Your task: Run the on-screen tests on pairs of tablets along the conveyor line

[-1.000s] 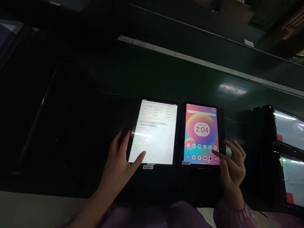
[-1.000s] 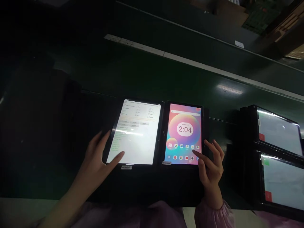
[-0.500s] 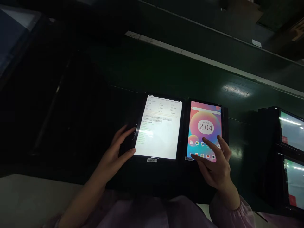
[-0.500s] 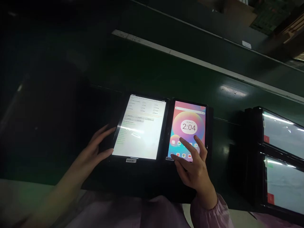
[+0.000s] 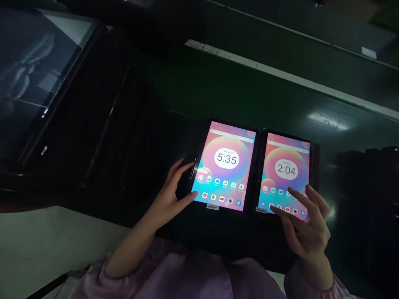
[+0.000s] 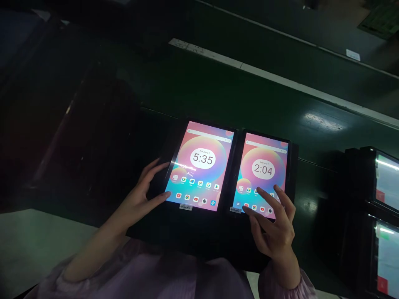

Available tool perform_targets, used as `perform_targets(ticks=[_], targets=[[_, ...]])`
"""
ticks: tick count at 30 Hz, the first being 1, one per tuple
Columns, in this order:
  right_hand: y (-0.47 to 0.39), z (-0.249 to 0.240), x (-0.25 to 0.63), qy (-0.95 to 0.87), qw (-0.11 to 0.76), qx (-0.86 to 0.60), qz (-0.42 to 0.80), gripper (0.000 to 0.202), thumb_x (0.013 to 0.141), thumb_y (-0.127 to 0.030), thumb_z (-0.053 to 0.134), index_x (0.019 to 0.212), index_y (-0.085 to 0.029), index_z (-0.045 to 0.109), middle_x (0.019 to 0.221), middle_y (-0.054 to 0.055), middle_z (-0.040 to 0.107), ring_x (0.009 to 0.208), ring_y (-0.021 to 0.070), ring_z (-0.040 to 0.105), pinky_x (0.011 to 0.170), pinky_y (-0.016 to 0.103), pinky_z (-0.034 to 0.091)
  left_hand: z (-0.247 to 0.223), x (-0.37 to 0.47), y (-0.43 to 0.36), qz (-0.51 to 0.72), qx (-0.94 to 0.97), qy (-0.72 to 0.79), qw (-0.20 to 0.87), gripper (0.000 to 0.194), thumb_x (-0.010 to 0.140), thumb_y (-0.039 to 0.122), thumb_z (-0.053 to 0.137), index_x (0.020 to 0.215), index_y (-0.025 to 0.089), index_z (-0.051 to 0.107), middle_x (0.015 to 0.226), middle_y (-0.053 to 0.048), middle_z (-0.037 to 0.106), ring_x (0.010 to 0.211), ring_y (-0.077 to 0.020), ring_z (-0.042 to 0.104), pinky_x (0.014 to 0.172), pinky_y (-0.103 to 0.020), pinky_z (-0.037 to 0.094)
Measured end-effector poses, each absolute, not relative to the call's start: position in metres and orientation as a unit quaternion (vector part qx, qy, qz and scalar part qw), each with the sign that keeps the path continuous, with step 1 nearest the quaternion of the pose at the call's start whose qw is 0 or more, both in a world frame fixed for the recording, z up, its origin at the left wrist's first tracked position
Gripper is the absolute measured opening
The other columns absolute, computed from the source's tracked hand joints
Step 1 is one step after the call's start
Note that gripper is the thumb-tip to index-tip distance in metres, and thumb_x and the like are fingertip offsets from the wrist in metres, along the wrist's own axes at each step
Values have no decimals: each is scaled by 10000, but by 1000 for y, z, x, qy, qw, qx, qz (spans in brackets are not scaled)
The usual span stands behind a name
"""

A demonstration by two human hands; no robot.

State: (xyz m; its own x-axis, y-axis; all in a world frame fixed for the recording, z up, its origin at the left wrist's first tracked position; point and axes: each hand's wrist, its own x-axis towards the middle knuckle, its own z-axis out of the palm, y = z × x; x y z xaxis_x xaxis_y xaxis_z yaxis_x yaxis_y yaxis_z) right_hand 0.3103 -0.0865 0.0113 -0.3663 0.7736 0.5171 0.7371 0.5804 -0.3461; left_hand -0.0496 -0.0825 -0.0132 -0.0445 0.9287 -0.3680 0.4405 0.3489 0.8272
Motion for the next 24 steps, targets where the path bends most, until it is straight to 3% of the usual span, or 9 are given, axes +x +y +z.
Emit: perform_targets(ticks=[7,13,19,24], targets=[[-81,13,306,-808,364,-463,5,261,957,-108,615,959,-282,810,1453,0,652,1450,342,508,1047,488,491,-16,-55,-83,280,501,655,492,640,926,544,680,1533,418,521,1785,-15,219,1644,-412,187,1257,-618,373],[-85,10,302,-812,355,-463,17,234,973,-101,631,918,-245,806,1438,31,670,1453,329,525,1059,476,499,-11,-47,-84,292,504,672,457,571,957,485,674,1509,435,539,1764,-9,269,1641,-398,210,1235,-611,414],[-83,12,314,-814,350,-462,10,225,979,-95,639,918,-237,803,1458,18,661,1448,325,530,1038,456,513,-20,-51,-83,305,504,661,464,632,896,535,734,1495,441,554,1765,-11,273,1628,-408,249,1232,-627,408],[-71,15,325,-807,378,-454,-1,214,963,-83,665,943,-237,813,1497,1,646,1440,324,532,1047,455,518,-10,-51,-79,270,506,665,479,672,888,521,727,1514,369,536,1767,-79,259,1625,-443,237,1232,-660,386]])
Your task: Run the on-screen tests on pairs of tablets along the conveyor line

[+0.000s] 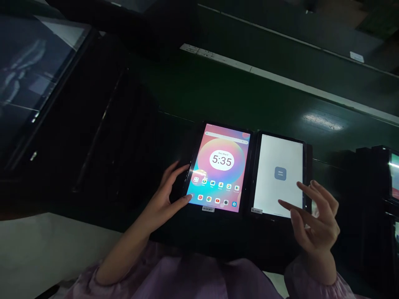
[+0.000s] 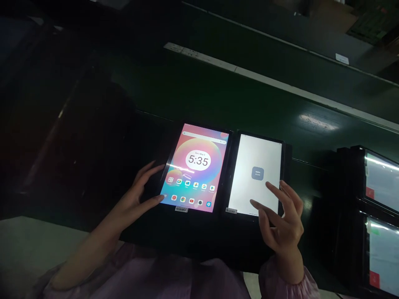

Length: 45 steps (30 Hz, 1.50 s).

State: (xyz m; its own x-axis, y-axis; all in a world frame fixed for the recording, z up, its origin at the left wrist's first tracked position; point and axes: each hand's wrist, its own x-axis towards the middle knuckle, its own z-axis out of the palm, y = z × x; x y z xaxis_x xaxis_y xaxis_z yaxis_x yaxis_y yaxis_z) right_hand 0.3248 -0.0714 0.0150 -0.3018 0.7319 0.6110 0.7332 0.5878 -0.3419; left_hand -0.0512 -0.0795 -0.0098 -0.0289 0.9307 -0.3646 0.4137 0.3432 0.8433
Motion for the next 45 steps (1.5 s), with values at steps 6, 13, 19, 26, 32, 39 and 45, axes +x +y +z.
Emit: perform_targets(ticks=[6,13,19,26,32,39,45], targets=[[-67,22,338,-788,392,-473,-45,293,975,-96,638,1045,-295,841,1482,-14,663,1397,358,574,987,523,525,-9,-50,-80,258,498,670,485,711,871,545,749,1528,399,523,1781,-65,216,1631,-470,191,1166,-690,461],[-47,28,348,-747,376,-544,-70,248,1026,-195,628,1020,-286,859,1417,51,696,1375,409,584,1031,627,537,-24,-57,-79,324,461,680,469,656,851,619,770,1464,442,618,1761,-6,313,1625,-432,249,1241,-698,364],[-13,6,356,-758,298,-574,-88,237,1044,-269,629,995,-233,858,1446,121,663,1455,457,489,1029,698,544,-24,-48,-43,479,344,670,451,558,781,572,846,1266,310,760,1532,-69,631,1521,-375,472,1315,-638,281],[-15,-1,358,-753,314,-572,-86,256,1035,-260,622,933,-264,857,1477,57,647,1497,429,448,1086,689,518,-27,-29,-29,582,311,665,349,227,799,288,765,1019,250,807,1224,-58,782,1306,-310,671,1202,-544,507],[-14,-3,369,-720,328,-602,-107,228,1010,-241,650,934,-258,864,1370,76,720,1461,423,497,1044,674,551,-27,-27,-23,587,302,679,321,171,738,284,755,892,208,757,1157,-83,787,1235,-324,701,1115,-532,575],[-16,-4,364,-749,313,-581,-54,232,1023,-247,635,994,-290,861,1466,47,659,1526,423,423,1120,713,488,-27,-26,-17,590,297,682,314,187,692,316,771,843,209,745,1100,-92,788,1200,-344,709,1122,-560,558],[-18,-3,366,-721,334,-601,-86,222,1006,-212,652,934,-253,858,1398,68,703,1479,446,476,1055,698,530,-28,-26,-18,580,306,687,313,167,729,310,754,850,202,714,1135,-98,778,1226,-350,701,1113,-558,565]])
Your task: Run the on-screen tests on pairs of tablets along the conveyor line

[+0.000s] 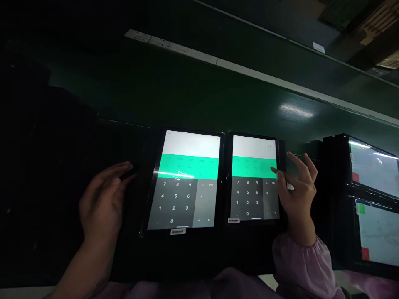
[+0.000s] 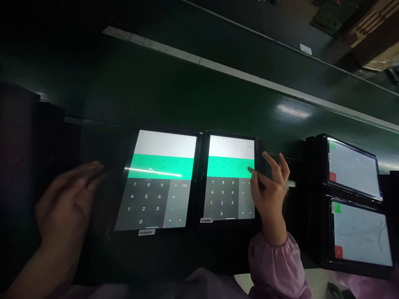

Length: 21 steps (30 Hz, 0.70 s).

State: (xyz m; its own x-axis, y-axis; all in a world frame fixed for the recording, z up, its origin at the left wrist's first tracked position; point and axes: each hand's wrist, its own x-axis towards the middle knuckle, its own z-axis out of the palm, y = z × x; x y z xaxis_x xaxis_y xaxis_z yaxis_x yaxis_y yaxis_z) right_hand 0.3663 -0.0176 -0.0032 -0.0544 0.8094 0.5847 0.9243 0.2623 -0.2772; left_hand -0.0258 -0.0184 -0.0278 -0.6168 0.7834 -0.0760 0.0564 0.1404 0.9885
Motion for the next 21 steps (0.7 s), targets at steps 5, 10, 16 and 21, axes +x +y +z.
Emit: perform_targets(ticks=[5,10,16,21], targets=[[-26,11,345,-780,332,-530,-1,262,999,-190,627,862,-255,840,1482,33,640,1542,429,403,1123,663,512,-26,-25,-19,591,289,683,319,151,723,274,769,845,191,737,1098,-97,777,1187,-334,711,1134,-552,549],[-31,12,325,-803,295,-518,29,232,988,-166,634,915,-256,835,1495,38,622,1568,441,362,1142,657,517,-25,-24,-18,588,290,686,316,129,723,261,761,841,210,757,1080,-77,784,1171,-324,715,1137,-554,549],[-30,11,319,-817,275,-505,48,249,1003,-187,624,1070,-286,842,1558,43,572,1591,442,313,1204,697,435,-29,-26,-19,579,306,687,314,140,751,284,745,865,202,738,1102,-85,777,1199,-330,708,1137,-546,546],[-24,7,349,-733,339,-588,-51,225,997,-226,659,917,-291,858,1457,24,658,1533,434,405,1141,723,471,-29,-27,-18,586,304,688,302,141,705,296,760,813,209,738,1050,-80,781,1154,-337,720,1126,-563,548]])
